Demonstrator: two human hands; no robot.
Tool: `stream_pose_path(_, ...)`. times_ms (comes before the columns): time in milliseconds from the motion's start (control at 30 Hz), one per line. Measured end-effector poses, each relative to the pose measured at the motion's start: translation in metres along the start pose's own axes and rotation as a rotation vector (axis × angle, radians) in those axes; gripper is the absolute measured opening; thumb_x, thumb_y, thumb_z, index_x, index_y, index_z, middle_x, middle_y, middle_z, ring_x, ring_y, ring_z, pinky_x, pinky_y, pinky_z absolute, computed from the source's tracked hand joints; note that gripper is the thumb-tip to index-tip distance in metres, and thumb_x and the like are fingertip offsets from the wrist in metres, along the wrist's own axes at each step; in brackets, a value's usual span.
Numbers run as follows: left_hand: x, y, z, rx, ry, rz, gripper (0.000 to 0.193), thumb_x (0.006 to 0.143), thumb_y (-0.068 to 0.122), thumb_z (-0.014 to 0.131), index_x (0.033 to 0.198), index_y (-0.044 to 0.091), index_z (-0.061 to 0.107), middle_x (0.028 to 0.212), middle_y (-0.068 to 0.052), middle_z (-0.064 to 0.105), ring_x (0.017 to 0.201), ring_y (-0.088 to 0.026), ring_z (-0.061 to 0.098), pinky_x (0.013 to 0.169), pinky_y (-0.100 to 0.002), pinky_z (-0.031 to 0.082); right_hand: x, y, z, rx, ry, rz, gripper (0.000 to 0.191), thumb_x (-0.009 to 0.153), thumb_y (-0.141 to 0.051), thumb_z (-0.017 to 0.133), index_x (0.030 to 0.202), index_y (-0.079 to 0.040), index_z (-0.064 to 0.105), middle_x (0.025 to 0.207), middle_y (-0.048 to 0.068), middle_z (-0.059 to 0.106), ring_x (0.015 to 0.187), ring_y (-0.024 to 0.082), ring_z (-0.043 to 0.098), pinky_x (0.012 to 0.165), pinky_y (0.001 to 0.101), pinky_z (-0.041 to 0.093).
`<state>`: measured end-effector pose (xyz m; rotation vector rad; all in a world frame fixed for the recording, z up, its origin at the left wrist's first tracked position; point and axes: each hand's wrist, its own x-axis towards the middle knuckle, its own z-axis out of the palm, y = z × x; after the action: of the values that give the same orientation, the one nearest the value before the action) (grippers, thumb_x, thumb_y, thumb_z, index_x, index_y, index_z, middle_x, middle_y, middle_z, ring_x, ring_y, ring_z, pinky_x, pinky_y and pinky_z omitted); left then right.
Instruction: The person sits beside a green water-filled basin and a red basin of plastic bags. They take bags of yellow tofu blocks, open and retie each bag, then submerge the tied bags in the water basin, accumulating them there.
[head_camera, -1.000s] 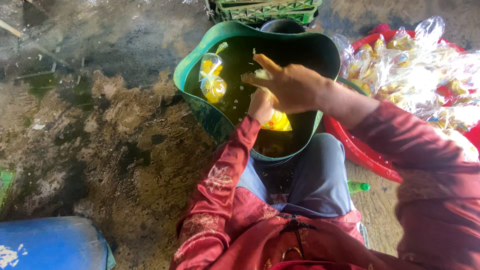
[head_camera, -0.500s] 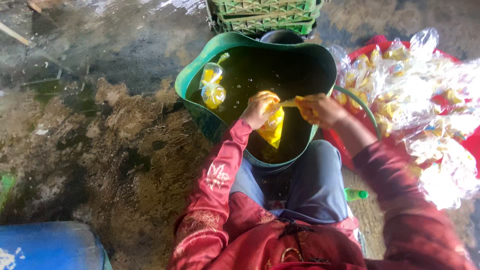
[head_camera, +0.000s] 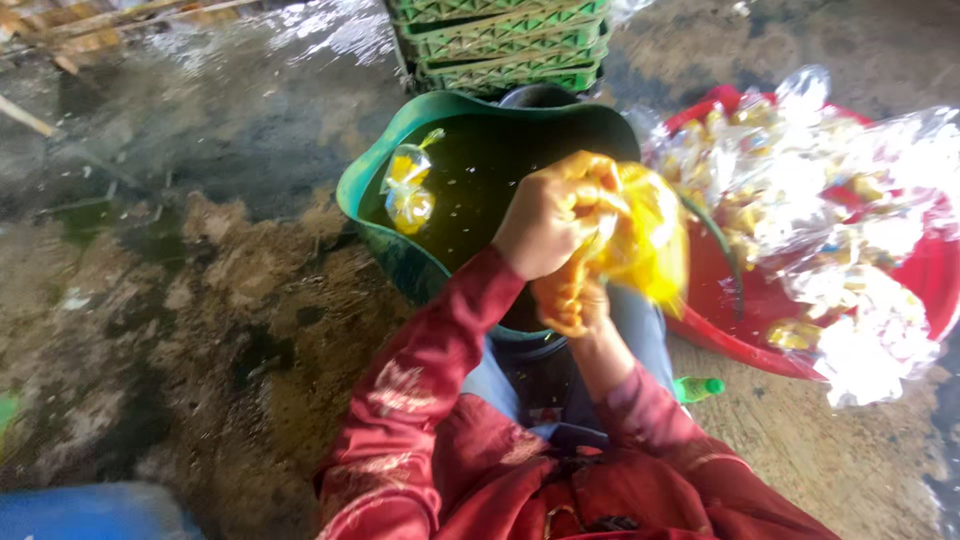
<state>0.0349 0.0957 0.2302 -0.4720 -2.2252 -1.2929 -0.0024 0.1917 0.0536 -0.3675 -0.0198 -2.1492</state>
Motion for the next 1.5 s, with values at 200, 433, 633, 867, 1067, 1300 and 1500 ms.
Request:
stream_pose_path(200, -0.005, 0.04, -0.027, -0.712, -0.126, -0.276, 0.012, 0.089, 0.011, 0.075, 0.092, 0.001, 0.077, 0.111, -0.007, 0.072, 0.103, -0.017, 0.069, 0.093, -0.032, 0.055, -0.007, -0.046, 0.014, -0.67, 0.063, -0.079, 0.03, 0.091, -0.012, 0.06, 0.12, -0.004, 0.063, 0.099, 0.009, 0.059, 0.084, 0.022, 0.057, 0.067, 0.0307, 0.049)
stream_pose_path(433, -0.007, 0.031, -0.04, -1.067, -0.005, -0.398, 0.012, 0.09, 0.008, 0.075, 0.092, -0.003, 0.077, 0.11, -0.009, 0.07, 0.098, -0.018, 0.066, 0.091, -0.033, 0.053, 0.021, -0.123, 0.111, -2.395, -0.444, -0.495, 0.037, 0.086, -0.01, 0.064, 0.121, 0.001, 0.064, 0.107, 0.013, 0.063, 0.094, 0.026, 0.061, 0.078, 0.035, 0.053)
stream_pose_path(633, -0.012, 0.011, -0.058, -0.235, 0.074, -0.263, 0.015, 0.09, 0.011, 0.071, 0.093, -0.001, 0.077, 0.099, -0.008, 0.077, 0.09, -0.013, 0.073, 0.083, -0.028, 0.056, 0.03, -0.132, 0.203, -2.521, -1.065, -0.51, 0.043, 0.082, -0.008, 0.067, 0.122, 0.006, 0.065, 0.113, 0.016, 0.067, 0.102, 0.031, 0.065, 0.087, 0.0387, 0.056)
stream_pose_path(867, -0.041, -0.095, 0.002, 0.385, 0.406, -0.21, 0.023, 0.086, 0.024, 0.086, 0.081, 0.004, 0.075, 0.078, -0.015, 0.072, 0.069, -0.033, 0.07, 0.062, -0.041, 0.054, 0.05, -0.094, 0.111, -2.775, -0.851, -0.386, 0.043, 0.07, -0.018, 0.065, 0.109, 0.002, 0.066, 0.1, 0.014, 0.066, 0.094, 0.033, 0.066, 0.083, 0.0399, 0.057)
stream_pose_path(1067, -0.082, -0.166, 0.05, 0.537, 0.518, -0.5, 0.019, 0.078, 0.021, 0.084, 0.093, 0.012, 0.08, 0.085, -0.015, 0.074, 0.076, -0.037, 0.071, 0.069, -0.045, 0.056, 0.056, -0.039, 0.026, -2.379, 0.066, -0.036, 0.019, 0.082, -0.023, 0.068, 0.085, -0.005, 0.071, 0.086, 0.018, 0.071, 0.075, 0.037, 0.068, 0.063, 0.045, 0.055)
stream_pose_path(1300, -0.096, -0.176, 0.066, 0.441, 0.503, -0.869, 0.013, 0.082, 0.011, 0.072, 0.086, 0.02, 0.08, 0.089, -0.01, 0.078, 0.084, -0.032, 0.076, 0.079, -0.042, 0.059, 0.058, -0.012, 0.016, -1.516, 0.689, 0.45, 0.028, 0.101, -0.035, 0.071, 0.094, -0.009, 0.078, 0.099, 0.021, 0.077, 0.098, 0.051, 0.06, 0.055, 0.046, 0.047)
stream_pose_path(1500, -0.113, -0.182, 0.07, 0.469, 0.396, -1.014, 0.012, 0.074, 0.015, 0.078, 0.086, 0.014, 0.079, 0.091, -0.015, 0.077, 0.089, -0.036, 0.074, 0.082, -0.045, 0.058, 0.049, -0.004, -0.018, -2.598, 0.014, 0.242, 0.016, 0.087, -0.02, 0.065, 0.089, -0.006, 0.073, 0.089, 0.017, 0.075, 0.086, 0.037, 0.072, 0.072, 0.0461, 0.057)
